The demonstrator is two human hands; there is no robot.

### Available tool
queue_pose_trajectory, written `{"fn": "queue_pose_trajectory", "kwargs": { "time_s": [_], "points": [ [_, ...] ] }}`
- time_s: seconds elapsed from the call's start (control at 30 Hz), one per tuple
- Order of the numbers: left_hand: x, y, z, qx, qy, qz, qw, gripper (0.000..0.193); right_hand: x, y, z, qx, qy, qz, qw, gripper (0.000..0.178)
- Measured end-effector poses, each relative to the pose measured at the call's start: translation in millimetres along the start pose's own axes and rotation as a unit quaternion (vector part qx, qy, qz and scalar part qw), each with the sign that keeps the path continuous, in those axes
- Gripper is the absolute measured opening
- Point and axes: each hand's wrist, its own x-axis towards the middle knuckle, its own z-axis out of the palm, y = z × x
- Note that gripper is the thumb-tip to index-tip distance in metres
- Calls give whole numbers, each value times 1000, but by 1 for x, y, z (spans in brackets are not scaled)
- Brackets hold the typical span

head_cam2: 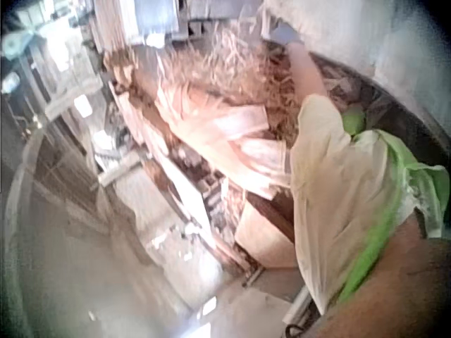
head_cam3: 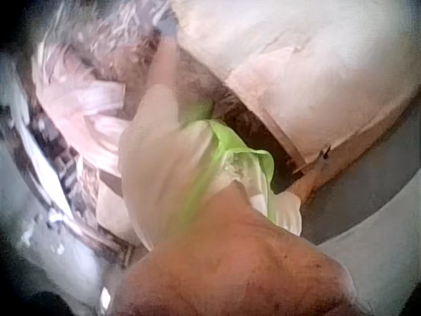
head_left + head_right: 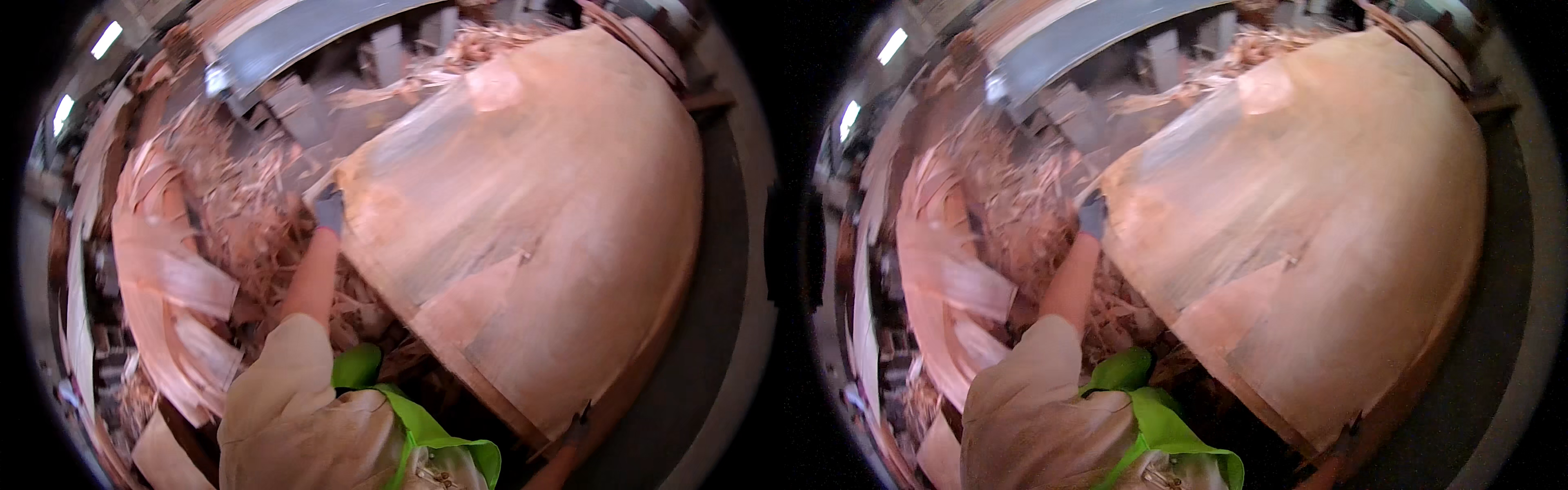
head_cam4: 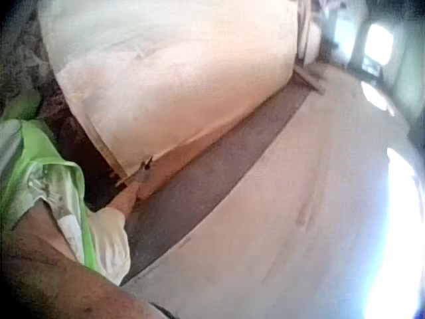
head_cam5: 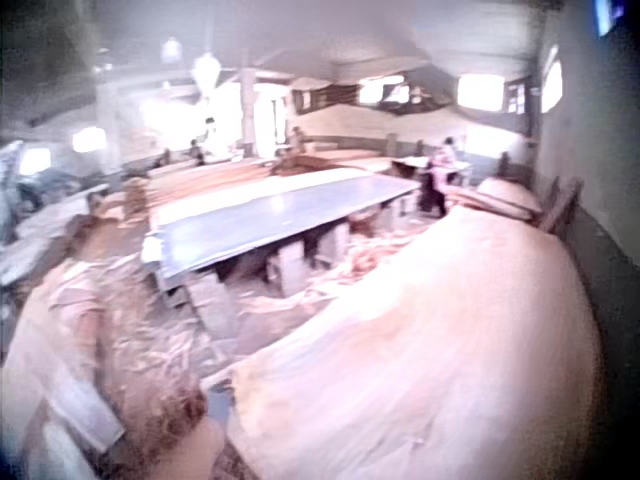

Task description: The person sorts and organizes thin sheets of wood veneer on industrial work tables, picking up individual sheets, inspecting them, and placing them into piles while using a small tool to mark or trim specific areas.

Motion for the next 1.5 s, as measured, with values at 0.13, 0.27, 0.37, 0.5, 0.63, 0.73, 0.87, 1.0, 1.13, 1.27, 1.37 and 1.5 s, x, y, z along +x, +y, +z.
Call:
{"fn": "queue_pose_trajectory", "kwargs": {
  "time_s": [0.13, 0.27, 0.37, 0.5, 0.63, 0.73, 0.87, 1.0, 1.13, 1.27, 1.37, 1.5],
  "points": [
    [12, -9, -60, 30, -34, -133, 990, 15, 47, 64, 44, -123, -10, -154, 980, 44],
    [2, -21, -34, 191, 57, -89, 976, 23, 8, 39, 53, -190, -5, -66, 980, 43],
    [45, -25, -89, 379, 86, -42, 921, 36, 14, 33, 76, -110, -43, 27, 993, 47],
    [52, -41, -93, 686, -32, 31, 726, 37, 7, 74, 53, -175, -5, -22, 984, 51],
    [56, -12, -83, 840, -182, 88, 503, 41, -33, 15, 45, -157, 45, 40, 986, 51],
    [72, -17, -96, 831, -255, 123, 479, 41, -36, 17, 48, -110, 16, 52, 992, 53],
    [101, -24, -139, 661, -245, -5, 709, 41, -31, 3, 59, -69, 4, 125, 990, 56],
    [96, -39, -127, 263, -63, -318, 909, 41, -42, -22, 43, -9, -51, 239, 970, 48],
    [125, -12, -166, 604, -209, -43, 768, 33, -40, 5, 44, -13, -36, 178, 983, 45],
    [108, -26, -141, 321, -17, -237, 917, 27, -52, -7, 45, 21, -23, 147, 989, 44],
    [115, -18, -146, 364, -73, -265, 890, 28, -49, 13, 43, 27, -21, 142, 989, 42],
    [112, 6, -176, 266, -106, -253, 924, 40, -30, -20, 39, -6, -94, 140, 986, 41]
  ]
}}
